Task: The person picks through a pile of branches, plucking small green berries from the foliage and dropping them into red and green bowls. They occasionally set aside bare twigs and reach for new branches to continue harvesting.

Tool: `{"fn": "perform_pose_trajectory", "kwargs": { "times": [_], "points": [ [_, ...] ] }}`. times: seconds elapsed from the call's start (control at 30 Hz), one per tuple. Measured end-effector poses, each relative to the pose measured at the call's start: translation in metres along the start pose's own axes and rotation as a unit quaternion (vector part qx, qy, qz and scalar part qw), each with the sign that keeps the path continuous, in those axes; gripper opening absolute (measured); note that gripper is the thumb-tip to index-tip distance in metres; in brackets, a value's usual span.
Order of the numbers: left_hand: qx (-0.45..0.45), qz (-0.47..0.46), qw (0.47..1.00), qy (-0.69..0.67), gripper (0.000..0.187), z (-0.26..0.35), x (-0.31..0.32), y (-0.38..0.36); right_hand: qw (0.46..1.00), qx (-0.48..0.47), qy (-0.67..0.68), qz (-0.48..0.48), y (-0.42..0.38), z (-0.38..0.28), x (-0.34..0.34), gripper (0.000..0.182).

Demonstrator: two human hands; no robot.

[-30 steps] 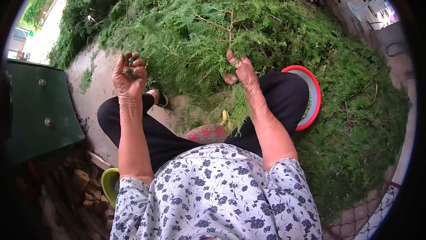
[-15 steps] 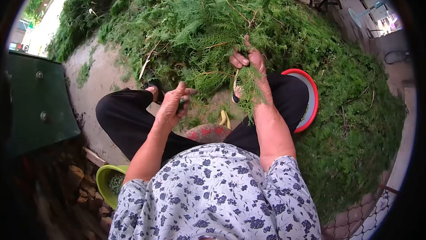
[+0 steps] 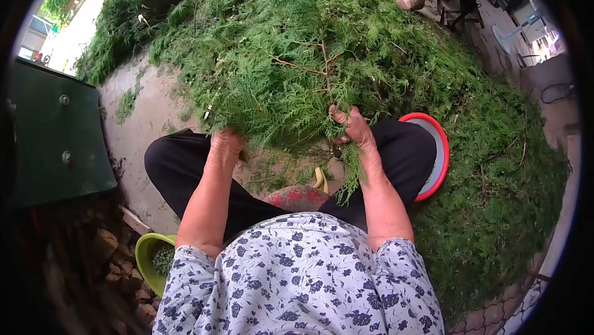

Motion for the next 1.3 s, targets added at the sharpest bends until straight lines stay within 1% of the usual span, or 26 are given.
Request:
{"fn": "perform_pose_trajectory", "kwargs": {
  "times": [0.03, 0.07, 0.13, 0.17, 0.2, 0.23, 0.3, 0.33, 0.4, 0.43, 0.47, 0.53, 0.6, 0.67, 0.7, 0.8, 0.83, 0.87, 0.97, 1.0, 1.07, 1.13, 1.17, 1.2, 1.27, 1.3],
  "points": [
    [0.075, 0.043, 0.996, -0.01, 0.029, -0.007, -0.036, 0.012, 1.0, 0.0, 0.0, 0.0, 0.001, 0.005, -0.003, 0.043],
    [0.149, 0.085, 0.985, -0.02, 0.028, 0.004, 0.009, 0.002, 0.999, -0.033, 0.004, -0.008, 0.002, 0.011, -0.007, 0.037],
    [0.144, 0.178, 0.963, 0.143, 0.025, 0.028, 0.028, -0.01, 0.998, -0.066, 0.008, -0.02, -0.002, 0.012, -0.003, 0.033],
    [0.142, 0.215, 0.952, 0.164, 0.025, 0.031, 0.026, -0.006, 0.995, -0.083, 0.051, -0.007, -0.009, 0.006, 0.004, 0.033],
    [0.144, 0.215, 0.952, 0.164, 0.025, 0.033, 0.026, -0.006, 0.991, -0.099, 0.093, 0.006, -0.011, 0.001, 0.007, 0.034],
    [0.134, 0.217, 0.932, 0.259, 0.027, 0.035, 0.028, -0.007, 0.985, -0.167, 0.037, -0.001, -0.001, 0.009, -0.001, 0.034],
    [0.129, 0.198, 0.9, 0.367, 0.031, 0.035, 0.036, -0.003, 0.991, -0.124, 0.029, -0.035, 0.003, 0.015, -0.008, 0.037],
    [0.07, 0.171, 0.94, 0.285, 0.032, 0.03, 0.04, -0.005, 0.995, -0.077, 0.02, -0.067, 0.004, 0.019, -0.009, 0.041],
    [0.046, 0.15, 0.924, 0.349, 0.039, 0.03, 0.059, -0.003, 0.988, -0.12, 0.071, -0.063, 0.0, 0.02, -0.002, 0.039],
    [0.002, 0.161, 0.91, 0.383, 0.052, 0.031, 0.071, -0.005, 0.992, -0.07, 0.081, -0.071, 0.0, 0.024, -0.005, 0.038],
    [0.003, 0.162, 0.91, 0.382, 0.052, 0.029, 0.071, -0.001, 0.993, -0.02, 0.09, -0.079, -0.002, 0.021, -0.002, 0.038],
    [-0.013, 0.121, 0.926, 0.356, 0.065, 0.021, 0.069, 0.01, 0.992, -0.03, 0.096, -0.078, -0.009, 0.013, 0.009, 0.033],
    [-0.014, 0.114, 0.942, 0.315, 0.063, 0.011, 0.074, 0.016, 0.991, -0.041, 0.102, -0.077, -0.021, -0.006, 0.021, 0.029],
    [0.067, 0.199, 0.943, 0.258, 0.043, 0.006, 0.078, 0.019, 0.998, -0.001, 0.046, -0.049, -0.03, -0.016, 0.026, 0.034],
    [0.089, 0.209, 0.947, 0.226, 0.024, 0.008, 0.082, 0.019, 0.998, 0.0, 0.046, -0.051, -0.031, -0.014, 0.027, 0.034],
    [0.12, 0.234, 0.958, 0.11, 0.016, 0.019, 0.067, 0.026, 0.997, 0.009, 0.064, -0.033, -0.027, -0.004, 0.02, 0.036],
    [0.13, 0.218, 0.962, 0.096, 0.012, 0.021, 0.056, 0.032, 0.996, -0.002, 0.042, -0.078, -0.02, 0.001, 0.014, 0.037],
    [0.131, 0.229, 0.96, 0.096, 0.014, 0.024, 0.06, 0.028, 0.992, -0.011, 0.021, -0.124, -0.018, 0.002, 0.014, 0.039],
    [0.148, 0.248, 0.947, 0.137, 0.02, 0.031, 0.057, 0.017, 0.995, 0.033, 0.062, -0.075, -0.025, 0.002, 0.013, 0.034],
    [0.155, 0.208, 0.953, 0.158, 0.023, 0.034, 0.05, 0.013, 0.995, 0.052, 0.062, -0.055, -0.026, 0.0, 0.011, 0.032],
    [0.178, 0.238, 0.898, 0.324, 0.029, 0.034, 0.048, 0.001, 0.997, 0.007, 0.07, -0.03, -0.019, 0.011, 0.004, 0.028],
    [0.073, 0.198, 0.872, 0.441, 0.037, 0.027, 0.015, -0.007, 0.997, 0.036, 0.066, -0.003, -0.023, 0.005, 0.001, 0.026],
    [0.027, 0.177, 0.859, 0.479, 0.05, 0.022, 0.016, -0.016, 0.994, -0.003, 0.113, 0.013, -0.028, -0.007, 0.012, 0.024],
    [0.011, 0.134, 0.821, 0.555, 0.057, 0.02, 0.019, -0.024, 0.994, -0.002, 0.112, 0.012, -0.028, -0.005, 0.012, 0.024],
    [0.002, 0.084, 0.796, 0.599, 0.058, 0.008, 0.015, -0.024, 0.994, -0.009, 0.111, 0.02, -0.023, 0.001, 0.006, 0.023],
    [-0.055, 0.1, 0.798, 0.591, 0.06, 0.002, 0.018, -0.027, 0.994, -0.009, 0.11, 0.02, -0.022, 0.003, 0.004, 0.023]
  ]
}}
Point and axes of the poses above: each hand's wrist, its own y-axis towards the middle knuckle, its own x-axis out of the palm, z = x × y, the point moved 2 cm from there along y, towards the middle knuckle, and after that the axes turned 3 degrees about z, right-handed, at the moved point
